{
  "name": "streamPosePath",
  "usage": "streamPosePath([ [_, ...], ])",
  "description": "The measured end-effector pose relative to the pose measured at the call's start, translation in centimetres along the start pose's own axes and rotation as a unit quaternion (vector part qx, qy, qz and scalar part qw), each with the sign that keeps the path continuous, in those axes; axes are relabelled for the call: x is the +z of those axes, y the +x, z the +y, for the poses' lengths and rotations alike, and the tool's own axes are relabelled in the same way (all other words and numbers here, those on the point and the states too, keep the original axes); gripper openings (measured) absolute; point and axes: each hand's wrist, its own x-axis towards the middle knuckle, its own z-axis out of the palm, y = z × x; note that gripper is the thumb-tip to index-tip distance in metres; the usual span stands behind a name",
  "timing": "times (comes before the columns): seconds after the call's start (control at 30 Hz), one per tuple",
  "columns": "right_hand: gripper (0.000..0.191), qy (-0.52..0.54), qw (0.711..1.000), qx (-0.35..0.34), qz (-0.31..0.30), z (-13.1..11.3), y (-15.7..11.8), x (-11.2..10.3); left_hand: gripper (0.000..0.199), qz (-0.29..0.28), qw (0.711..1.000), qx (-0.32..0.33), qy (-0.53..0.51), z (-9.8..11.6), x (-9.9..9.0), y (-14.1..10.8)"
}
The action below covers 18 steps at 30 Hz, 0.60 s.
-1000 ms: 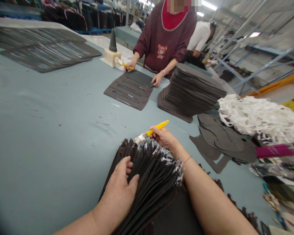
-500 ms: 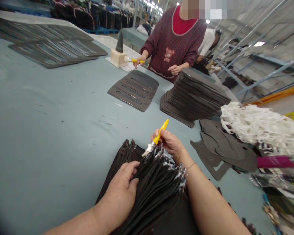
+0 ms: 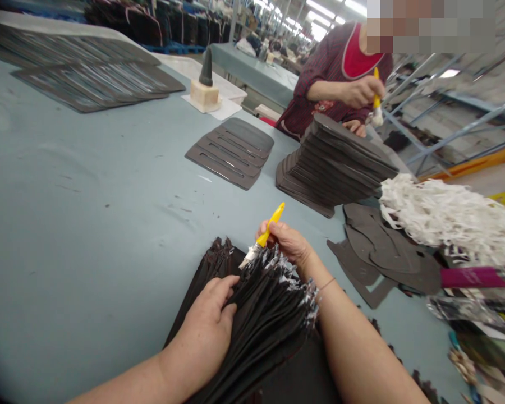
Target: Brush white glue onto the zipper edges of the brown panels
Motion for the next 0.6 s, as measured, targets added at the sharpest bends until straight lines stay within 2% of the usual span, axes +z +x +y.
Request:
streamPosePath([
  [0.07,0.034,0.026,0.999,-0.024,0.006,-0.3,-0.2,0.1,0.038,0.009,1.0,-0.003,0.007,-0.2,0.1,-0.1],
  [0.17,0.031,0.062,0.994,-0.057,0.064,-0.6,0.0,-0.4,0.035,0.017,0.999,0.009,0.029,-0.3,0.0,-0.2],
  [0.27,0.029,0.063,0.992,-0.049,0.093,-0.2,0.5,-0.9,0.035,0.022,0.996,0.039,0.083,-0.1,-0.4,-0.2],
  [0.33,0.03,0.035,0.997,-0.017,0.071,0.3,0.8,-0.8,0.035,0.027,0.992,0.042,0.12,0.1,-0.7,-0.3],
  [0.5,0.032,-0.009,0.998,0.056,-0.001,1.9,1.6,-0.5,0.037,0.052,0.984,0.0,0.168,0.4,-0.7,-0.4],
  [0.6,0.033,-0.002,0.998,0.059,0.004,2.9,2.4,-1.0,0.038,0.039,0.984,-0.01,0.176,0.3,-0.7,-0.5],
])
